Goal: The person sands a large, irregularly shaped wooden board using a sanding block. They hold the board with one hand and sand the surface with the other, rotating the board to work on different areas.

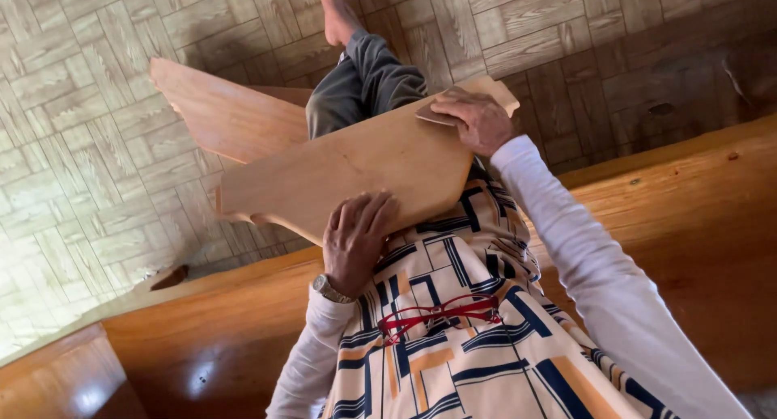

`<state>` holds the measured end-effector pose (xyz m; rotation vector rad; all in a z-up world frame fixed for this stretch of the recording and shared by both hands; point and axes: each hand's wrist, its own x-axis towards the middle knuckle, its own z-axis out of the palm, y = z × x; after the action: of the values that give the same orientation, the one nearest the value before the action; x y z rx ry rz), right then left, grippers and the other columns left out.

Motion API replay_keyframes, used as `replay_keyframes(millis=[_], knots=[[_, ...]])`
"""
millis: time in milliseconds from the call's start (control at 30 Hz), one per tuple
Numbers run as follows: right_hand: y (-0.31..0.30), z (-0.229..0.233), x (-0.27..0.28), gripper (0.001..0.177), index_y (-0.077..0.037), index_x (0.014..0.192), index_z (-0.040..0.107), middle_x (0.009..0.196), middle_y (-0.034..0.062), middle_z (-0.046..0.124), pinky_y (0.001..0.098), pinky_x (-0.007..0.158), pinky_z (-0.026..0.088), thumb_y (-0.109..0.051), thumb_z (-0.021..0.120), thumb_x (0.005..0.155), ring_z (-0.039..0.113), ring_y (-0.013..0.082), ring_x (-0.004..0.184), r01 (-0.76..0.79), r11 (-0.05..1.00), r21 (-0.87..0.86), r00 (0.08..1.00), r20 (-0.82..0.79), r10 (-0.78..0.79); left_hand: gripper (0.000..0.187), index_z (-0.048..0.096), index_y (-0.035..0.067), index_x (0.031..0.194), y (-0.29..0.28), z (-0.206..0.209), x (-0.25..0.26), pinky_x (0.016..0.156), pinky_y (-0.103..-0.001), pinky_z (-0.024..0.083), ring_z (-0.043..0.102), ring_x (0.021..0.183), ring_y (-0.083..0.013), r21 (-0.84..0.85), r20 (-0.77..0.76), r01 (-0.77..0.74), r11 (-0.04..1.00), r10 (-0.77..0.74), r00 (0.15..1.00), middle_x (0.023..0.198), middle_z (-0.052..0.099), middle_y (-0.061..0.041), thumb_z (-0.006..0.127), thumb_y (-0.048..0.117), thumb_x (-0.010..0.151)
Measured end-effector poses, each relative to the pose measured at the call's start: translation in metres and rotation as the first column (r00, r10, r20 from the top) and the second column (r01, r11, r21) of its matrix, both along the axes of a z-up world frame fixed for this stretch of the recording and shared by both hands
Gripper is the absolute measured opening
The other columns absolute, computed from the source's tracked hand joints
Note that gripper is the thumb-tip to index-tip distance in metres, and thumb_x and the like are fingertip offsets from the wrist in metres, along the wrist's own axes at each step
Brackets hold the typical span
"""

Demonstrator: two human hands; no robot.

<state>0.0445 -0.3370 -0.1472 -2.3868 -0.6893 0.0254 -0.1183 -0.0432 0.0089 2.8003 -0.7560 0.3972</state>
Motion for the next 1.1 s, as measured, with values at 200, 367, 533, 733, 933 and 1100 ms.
replay_keyframes(millis=[200,367,533,733,933,1100], knots=[[0.003,0.021,-0.022,0.068,-0.041,0.139,0.067,0.138,-0.009,0.069,0.0346,0.115,0.04,-0.007,0.053,0.082,0.061,0.0153,0.132,0.135,0.98,-0.143,0.967,0.233,-0.1,0.045,0.066,0.022,0.138,0.033,-0.005,-0.02,0.12,-0.046,0.032,0.058,0.131,-0.0228,-0.209,-0.074,-0.055,0.976,0.04,0.996,0.14,0.066,0.002,0.066,0.04,0.097],[-0.001,0.026,-0.019,0.065,-0.035,0.137,0.068,0.141,-0.006,0.067,0.0415,0.119,0.035,-0.001,0.053,0.084,0.06,0.021,0.133,0.121,0.992,-0.024,0.981,0.158,-0.116,0.015,0.059,-0.001,0.088,0.143,-0.034,-0.001,0.086,-0.048,0.05,0.064,0.105,-0.0417,-0.041,0.199,-0.46,0.887,0.458,0.866,0.129,0.07,-0.015,0.068,0.01,0.094],[-0.002,0.03,-0.017,0.068,-0.034,0.138,0.067,0.143,-0.0051,0.066,0.0415,0.119,0.035,0.002,0.055,0.082,0.059,0.0215,0.134,0.101,0.995,0.019,0.987,0.123,-0.103,0.073,0.056,0.009,0.145,0.278,-0.162,0.036,0.082,-0.058,0.057,0.063,0.112,-0.049,-0.343,-0.685,-0.885,0.313,0.561,0.464,0.141,0.054,-0.027,0.071,0.066,0.102],[-0.023,0.003,0.006,0.047,-0.029,0.139,0.067,0.141,0.0022,0.066,0.0423,0.11,0.045,-0.019,0.062,0.093,0.061,0.025,0.132,0.143,0.982,-0.121,0.951,0.29,-0.103,0.061,0.063,0.01,0.137,0.27,-0.173,0.065,0.072,-0.053,0.066,0.075,0.099,-0.0414,-0.375,-0.923,-0.91,-0.18,-0.02,0.384,0.125,0.067,-0.026,0.09,0.042,0.093],[0.052,0.011,0.017,0.04,-0.026,0.125,0.064,0.119,0.0042,0.063,0.0433,0.099,0.052,-0.021,0.075,0.087,0.062,0.0319,0.118,0.008,0.981,-0.193,0.968,0.246,0.04,0.039,0.074,0.011,0.118,0.223,-0.146,0.034,0.074,-0.039,0.063,0.076,0.095,-0.0227,-0.379,-0.918,-0.844,-0.379,0.039,0.394,0.114,0.075,-0.014,0.078,0.043,0.096],[0.178,0.079,-0.04,0.052,-0.027,0.143,0.06,0.134,0.0106,0.066,0.0457,0.11,0.045,-0.025,0.075,0.092,0.06,0.0375,0.125,-0.176,0.984,0.016,0.973,0.156,0.172,0.03,0.075,0.006,0.1,0.215,-0.124,0.032,0.061,-0.036,0.067,0.078,0.074,-0.0234,-0.441,-0.892,-0.73,-0.523,0.164,0.421,0.093,0.077,-0.011,0.077,0.036,0.095]])
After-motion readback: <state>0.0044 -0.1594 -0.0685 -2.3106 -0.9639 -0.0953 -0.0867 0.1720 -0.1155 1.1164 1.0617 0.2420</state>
